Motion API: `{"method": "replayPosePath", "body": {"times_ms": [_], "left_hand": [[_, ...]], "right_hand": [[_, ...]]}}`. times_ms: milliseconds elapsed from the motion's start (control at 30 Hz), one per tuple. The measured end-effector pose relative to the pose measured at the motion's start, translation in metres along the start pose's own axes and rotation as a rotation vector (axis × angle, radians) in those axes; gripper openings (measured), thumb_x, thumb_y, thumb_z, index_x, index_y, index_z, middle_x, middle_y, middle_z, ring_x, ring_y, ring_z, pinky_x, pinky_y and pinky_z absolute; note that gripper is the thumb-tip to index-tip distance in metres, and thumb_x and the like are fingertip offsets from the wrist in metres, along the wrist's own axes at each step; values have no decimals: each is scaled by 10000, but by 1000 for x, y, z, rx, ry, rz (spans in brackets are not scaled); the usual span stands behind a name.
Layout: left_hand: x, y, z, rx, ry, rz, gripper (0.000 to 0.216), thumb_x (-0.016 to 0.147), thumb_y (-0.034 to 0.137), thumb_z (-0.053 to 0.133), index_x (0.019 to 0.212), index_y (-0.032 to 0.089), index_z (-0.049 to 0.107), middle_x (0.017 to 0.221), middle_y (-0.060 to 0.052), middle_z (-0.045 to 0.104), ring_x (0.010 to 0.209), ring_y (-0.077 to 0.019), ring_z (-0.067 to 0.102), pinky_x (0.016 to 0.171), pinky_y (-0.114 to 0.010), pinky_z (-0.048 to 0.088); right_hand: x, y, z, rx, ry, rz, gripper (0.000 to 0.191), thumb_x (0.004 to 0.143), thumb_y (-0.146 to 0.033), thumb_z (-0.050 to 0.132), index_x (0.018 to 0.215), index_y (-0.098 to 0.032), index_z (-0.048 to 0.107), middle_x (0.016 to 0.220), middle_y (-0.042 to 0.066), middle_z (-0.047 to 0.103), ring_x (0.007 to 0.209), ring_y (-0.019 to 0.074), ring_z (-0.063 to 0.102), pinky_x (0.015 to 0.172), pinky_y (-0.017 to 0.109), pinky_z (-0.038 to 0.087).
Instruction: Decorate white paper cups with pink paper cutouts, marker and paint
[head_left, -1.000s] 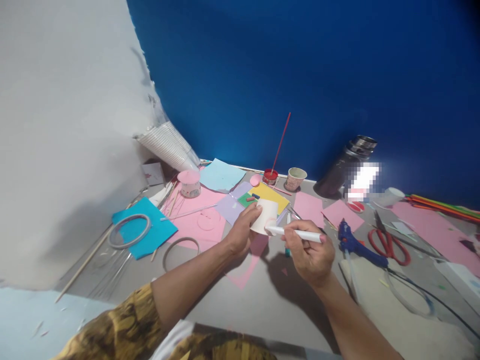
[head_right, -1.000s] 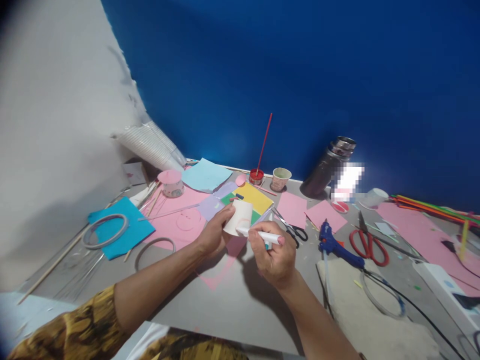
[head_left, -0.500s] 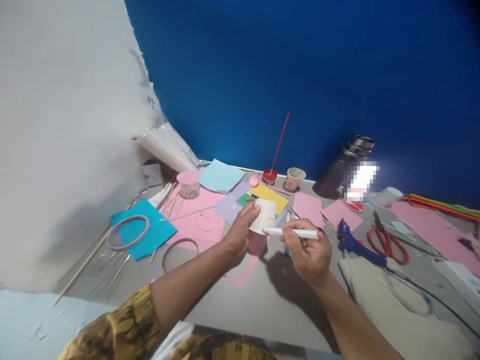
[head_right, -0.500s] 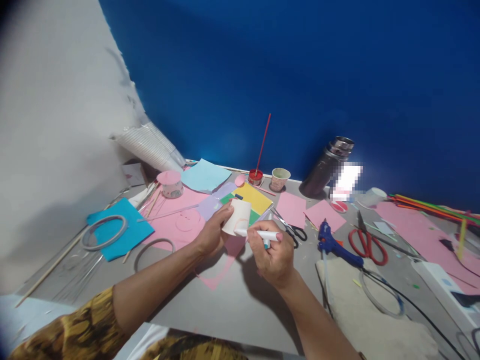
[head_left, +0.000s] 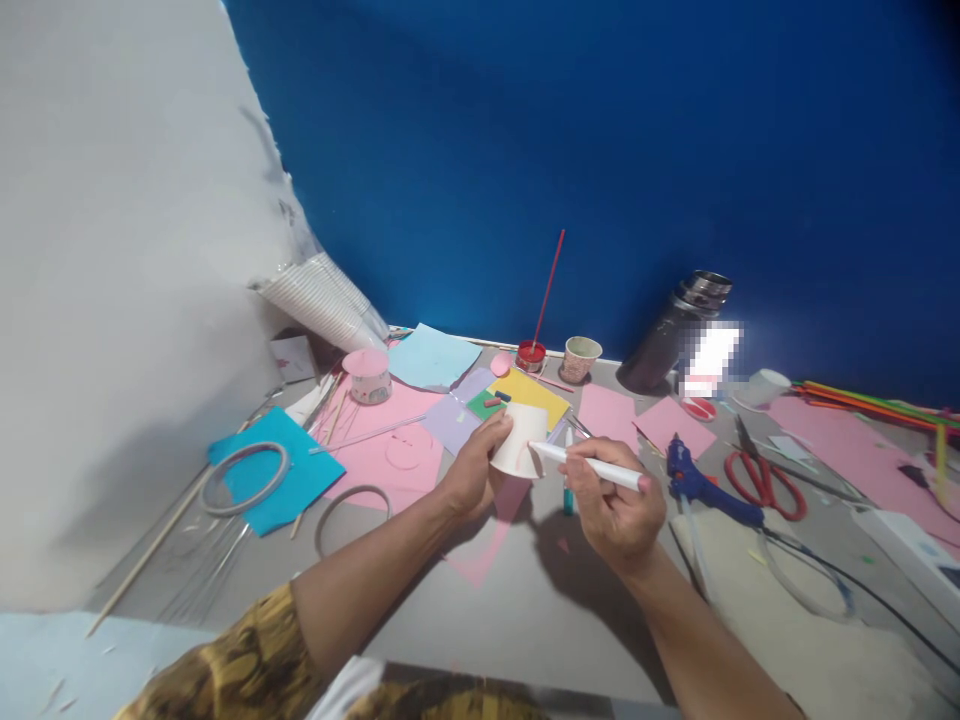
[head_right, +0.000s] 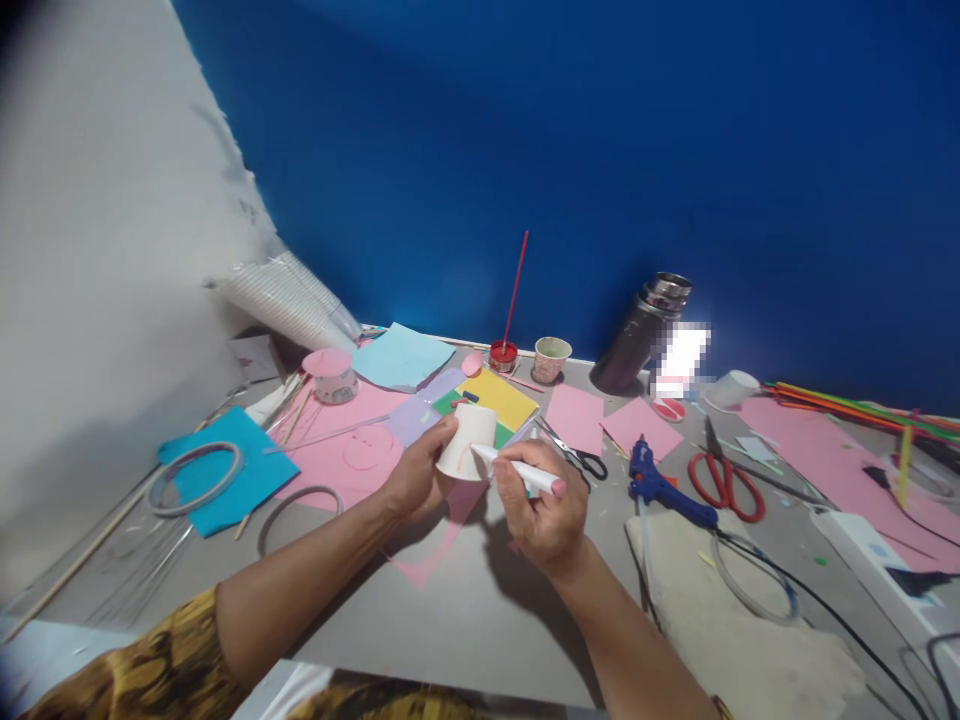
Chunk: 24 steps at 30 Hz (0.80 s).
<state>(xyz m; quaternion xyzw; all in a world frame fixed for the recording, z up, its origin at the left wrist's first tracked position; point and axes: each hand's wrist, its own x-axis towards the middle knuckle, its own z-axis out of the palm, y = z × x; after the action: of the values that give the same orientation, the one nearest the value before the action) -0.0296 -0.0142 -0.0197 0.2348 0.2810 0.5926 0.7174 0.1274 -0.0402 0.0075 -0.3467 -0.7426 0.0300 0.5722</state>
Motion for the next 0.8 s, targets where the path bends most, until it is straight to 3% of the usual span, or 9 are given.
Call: {"method": "replayPosePath", "body": {"times_ms": [300, 567, 800], "left_hand": [[-1, 3, -1, -39, 71, -124, 321, 833, 407, 713, 1009, 153, 626, 822, -50, 655, 709, -194, 642, 656, -325, 555], [-1, -1, -1, -66, 71, -115, 281, 806, 348, 743, 977, 152, 637, 809, -36, 660, 695, -167, 636, 674, -286, 549], [0, -1, -1, -80, 82, -133, 228, 862, 316, 681, 990, 134, 630, 814, -57, 661, 703, -183, 646, 667, -302, 564]], "right_hand": [[-4, 6, -1, -62, 74, 41, 89, 936, -181, 608, 865, -198, 659, 714, 22, 724, 588, 165, 701, 557, 281, 553], [-1, 1, -1, -22, 22, -22, 93, 934, -140, 597, 881, -198, 647, 727, 18, 712, 597, 149, 691, 562, 265, 544], [-2, 4, -1, -46, 64, -6, 90, 931, -140, 603, 875, -195, 647, 725, 11, 702, 594, 140, 675, 566, 254, 528]]}}
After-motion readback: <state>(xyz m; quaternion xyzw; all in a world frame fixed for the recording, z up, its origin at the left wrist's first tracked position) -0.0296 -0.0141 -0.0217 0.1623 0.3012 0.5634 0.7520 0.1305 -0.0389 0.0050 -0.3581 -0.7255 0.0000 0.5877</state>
